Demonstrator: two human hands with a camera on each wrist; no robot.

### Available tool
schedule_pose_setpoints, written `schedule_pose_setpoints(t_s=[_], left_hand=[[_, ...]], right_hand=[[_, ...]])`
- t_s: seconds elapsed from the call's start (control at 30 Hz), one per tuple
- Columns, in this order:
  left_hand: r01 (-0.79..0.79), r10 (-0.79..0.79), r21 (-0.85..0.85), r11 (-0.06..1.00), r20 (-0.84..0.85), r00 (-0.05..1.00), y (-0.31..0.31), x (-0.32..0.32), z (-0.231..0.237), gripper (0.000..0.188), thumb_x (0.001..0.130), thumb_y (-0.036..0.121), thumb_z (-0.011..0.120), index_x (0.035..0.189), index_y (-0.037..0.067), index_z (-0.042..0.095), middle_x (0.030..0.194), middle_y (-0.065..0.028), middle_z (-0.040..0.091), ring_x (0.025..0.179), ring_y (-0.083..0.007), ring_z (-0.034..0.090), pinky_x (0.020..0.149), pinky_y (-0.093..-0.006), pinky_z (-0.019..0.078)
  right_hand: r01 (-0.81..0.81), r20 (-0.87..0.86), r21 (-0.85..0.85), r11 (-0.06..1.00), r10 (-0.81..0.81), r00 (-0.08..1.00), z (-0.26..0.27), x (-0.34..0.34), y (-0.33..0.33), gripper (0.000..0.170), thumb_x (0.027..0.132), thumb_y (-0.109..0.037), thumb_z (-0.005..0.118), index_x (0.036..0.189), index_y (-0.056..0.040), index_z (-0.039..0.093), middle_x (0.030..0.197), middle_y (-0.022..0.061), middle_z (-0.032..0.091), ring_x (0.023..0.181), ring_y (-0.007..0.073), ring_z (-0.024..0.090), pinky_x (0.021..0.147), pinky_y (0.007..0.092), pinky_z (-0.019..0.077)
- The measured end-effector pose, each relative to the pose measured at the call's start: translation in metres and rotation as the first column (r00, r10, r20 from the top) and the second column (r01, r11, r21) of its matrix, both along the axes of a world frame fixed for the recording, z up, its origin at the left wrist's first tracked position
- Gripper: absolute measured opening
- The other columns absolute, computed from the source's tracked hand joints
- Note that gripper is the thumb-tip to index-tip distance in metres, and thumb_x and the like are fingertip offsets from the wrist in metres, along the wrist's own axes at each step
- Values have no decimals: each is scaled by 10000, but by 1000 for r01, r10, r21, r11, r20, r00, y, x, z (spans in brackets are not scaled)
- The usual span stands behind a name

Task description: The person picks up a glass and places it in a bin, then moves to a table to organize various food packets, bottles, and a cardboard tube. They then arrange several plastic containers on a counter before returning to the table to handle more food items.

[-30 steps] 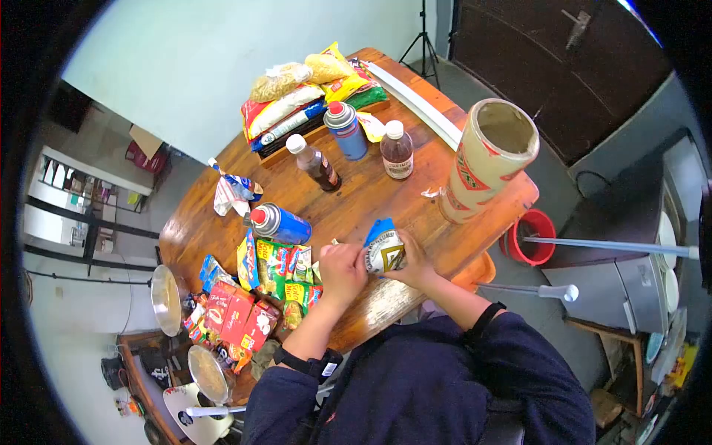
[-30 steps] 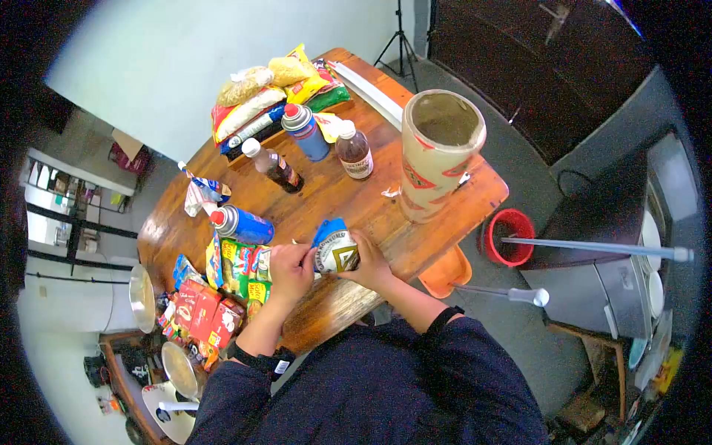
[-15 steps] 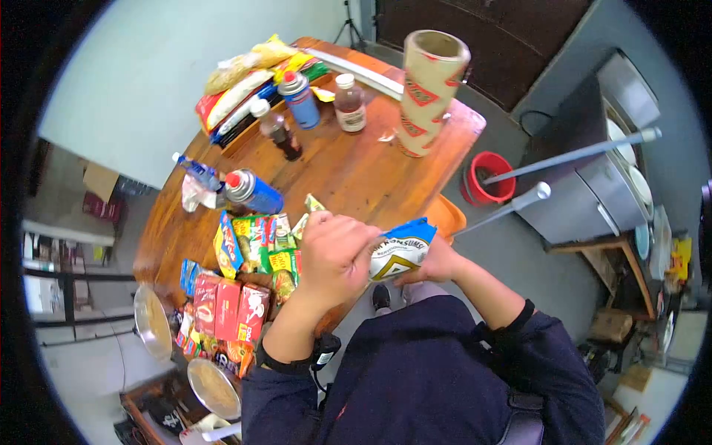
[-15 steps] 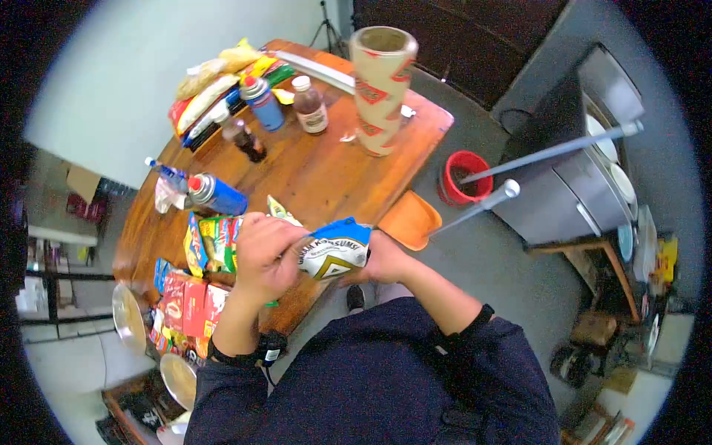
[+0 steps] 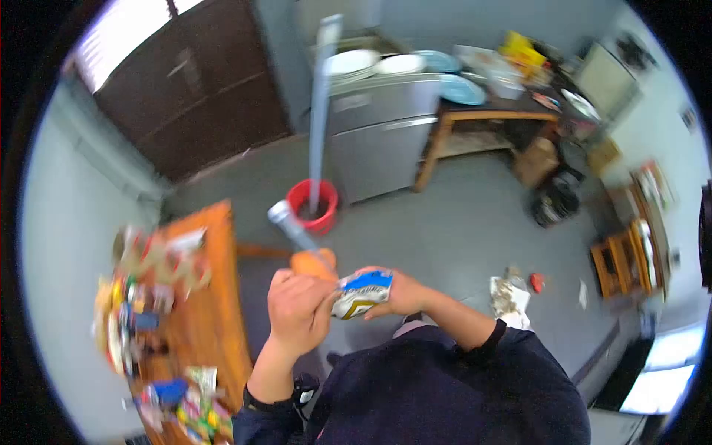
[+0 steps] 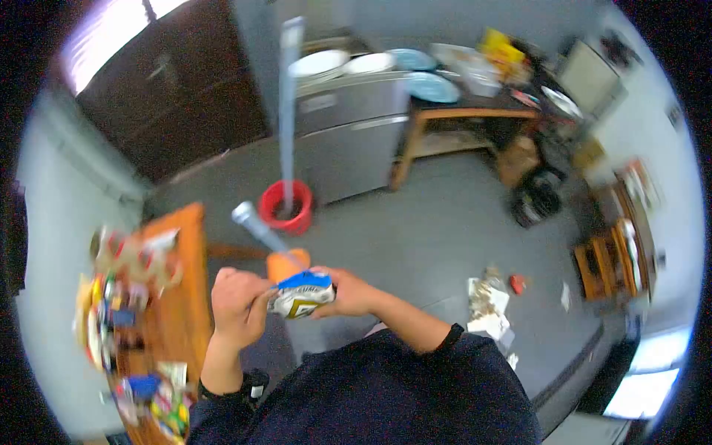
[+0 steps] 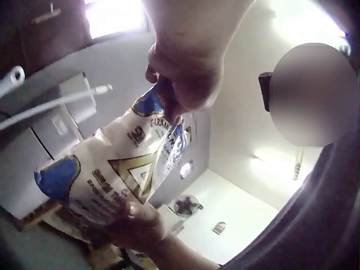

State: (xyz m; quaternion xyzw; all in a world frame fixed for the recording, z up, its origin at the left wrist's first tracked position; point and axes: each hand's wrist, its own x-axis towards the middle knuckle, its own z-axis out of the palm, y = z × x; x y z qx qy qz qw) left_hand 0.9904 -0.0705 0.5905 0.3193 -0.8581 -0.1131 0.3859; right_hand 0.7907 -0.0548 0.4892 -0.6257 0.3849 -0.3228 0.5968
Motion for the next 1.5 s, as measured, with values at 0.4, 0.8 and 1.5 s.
schedule_pose_setpoints(t_s=[0.4, 0.8, 1.5], left_hand=[[612, -612, -16, 790, 24, 791, -64, -329, -43, 89, 614, 52, 587, 692, 90, 570, 634, -22, 560, 613, -172, 548, 581, -308, 320], [832, -836, 87, 549, 46, 547, -202, -571, -81, 53, 641, 92, 581, 690, 111, 584, 640, -22, 565, 608, -182, 540, 601, -314, 347], [812, -840, 249, 528, 12, 542, -416, -1015, -79, 75, 693, 140, 593, 763, 115, 606, 700, -3, 573, 690, -173, 538, 658, -316, 334]], right_hand=[[507, -215, -581, 637, -721, 659, 55, -301, 54, 592, 644, -278, 708, 1138, -75, 453, 1146, 149, 474, 1051, 299, 461, 887, 358, 372], [656, -301, -510, 556, -830, 470, 21, -488, -41, 149, 692, -130, 648, 816, -52, 626, 890, 85, 619, 814, 240, 582, 735, 341, 433], [620, -244, -673, 403, -912, 329, 18, -922, -247, 151, 667, -84, 616, 808, -34, 594, 780, 111, 602, 713, 276, 584, 606, 332, 468]])
